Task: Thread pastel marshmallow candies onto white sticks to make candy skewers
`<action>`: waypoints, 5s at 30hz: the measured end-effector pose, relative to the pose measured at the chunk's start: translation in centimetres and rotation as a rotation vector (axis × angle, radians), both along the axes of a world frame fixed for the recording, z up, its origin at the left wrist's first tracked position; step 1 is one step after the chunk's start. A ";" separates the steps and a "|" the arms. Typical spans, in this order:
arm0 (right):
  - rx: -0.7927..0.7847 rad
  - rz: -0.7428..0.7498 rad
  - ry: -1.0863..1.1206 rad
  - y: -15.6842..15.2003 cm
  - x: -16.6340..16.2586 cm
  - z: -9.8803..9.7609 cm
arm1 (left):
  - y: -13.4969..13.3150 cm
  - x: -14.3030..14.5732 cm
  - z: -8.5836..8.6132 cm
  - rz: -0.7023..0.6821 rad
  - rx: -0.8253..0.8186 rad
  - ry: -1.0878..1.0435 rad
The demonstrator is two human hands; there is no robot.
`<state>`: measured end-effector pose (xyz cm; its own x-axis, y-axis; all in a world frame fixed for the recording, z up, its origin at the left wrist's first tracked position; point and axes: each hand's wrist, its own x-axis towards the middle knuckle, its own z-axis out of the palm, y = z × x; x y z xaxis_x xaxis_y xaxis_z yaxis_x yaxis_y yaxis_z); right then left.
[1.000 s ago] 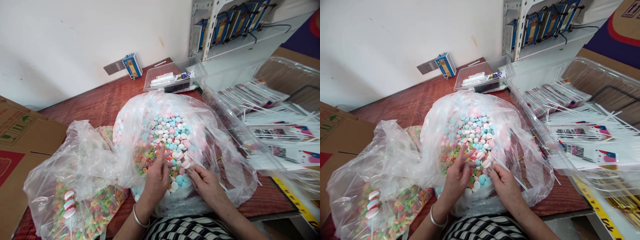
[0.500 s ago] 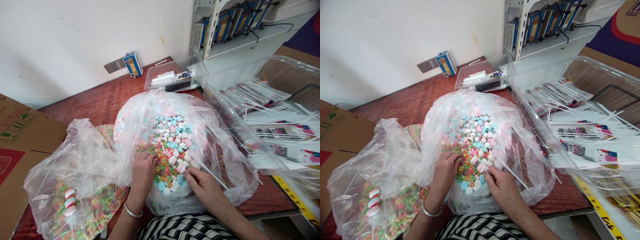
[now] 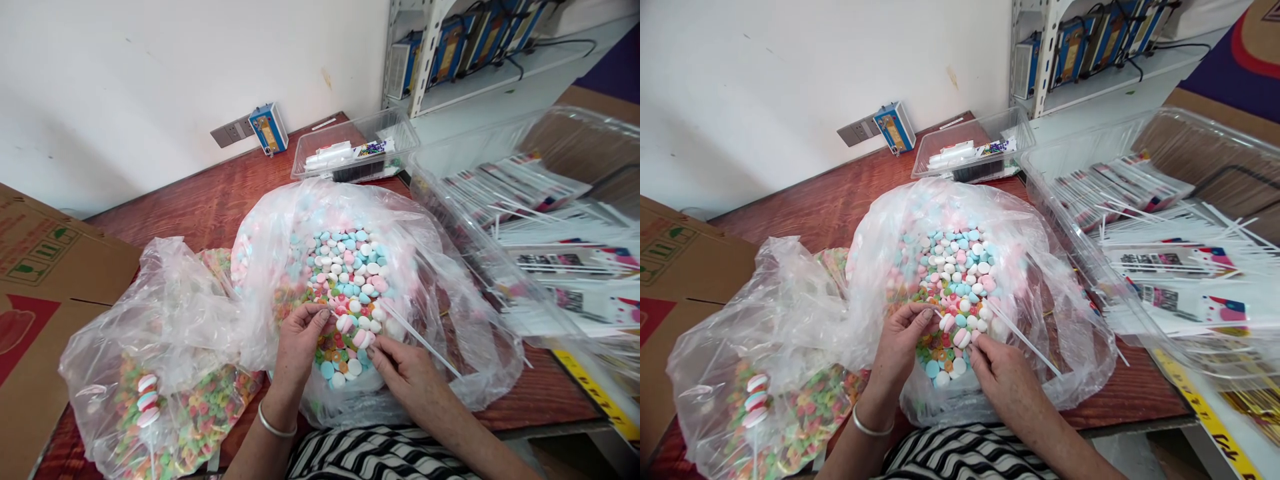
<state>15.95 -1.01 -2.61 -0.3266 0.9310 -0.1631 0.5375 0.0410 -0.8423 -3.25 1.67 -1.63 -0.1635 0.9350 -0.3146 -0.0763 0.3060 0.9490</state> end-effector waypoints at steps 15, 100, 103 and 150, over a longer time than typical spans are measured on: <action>-0.004 -0.019 0.000 -0.2 0.1 -1.0 | 0.9 -1.8 -0.9 -0.242 0.454 1.078; 0.073 -0.172 0.220 -0.9 2.0 1.5 | -1.8 2.0 0.7 -0.409 0.252 0.569; 0.072 -0.185 0.198 -1.2 2.9 1.2 | -3.5 1.5 0.1 -0.635 0.411 1.055; 0.034 -0.223 0.232 -1.8 4.1 -0.7 | -5.4 1.0 -1.6 -0.656 0.424 0.734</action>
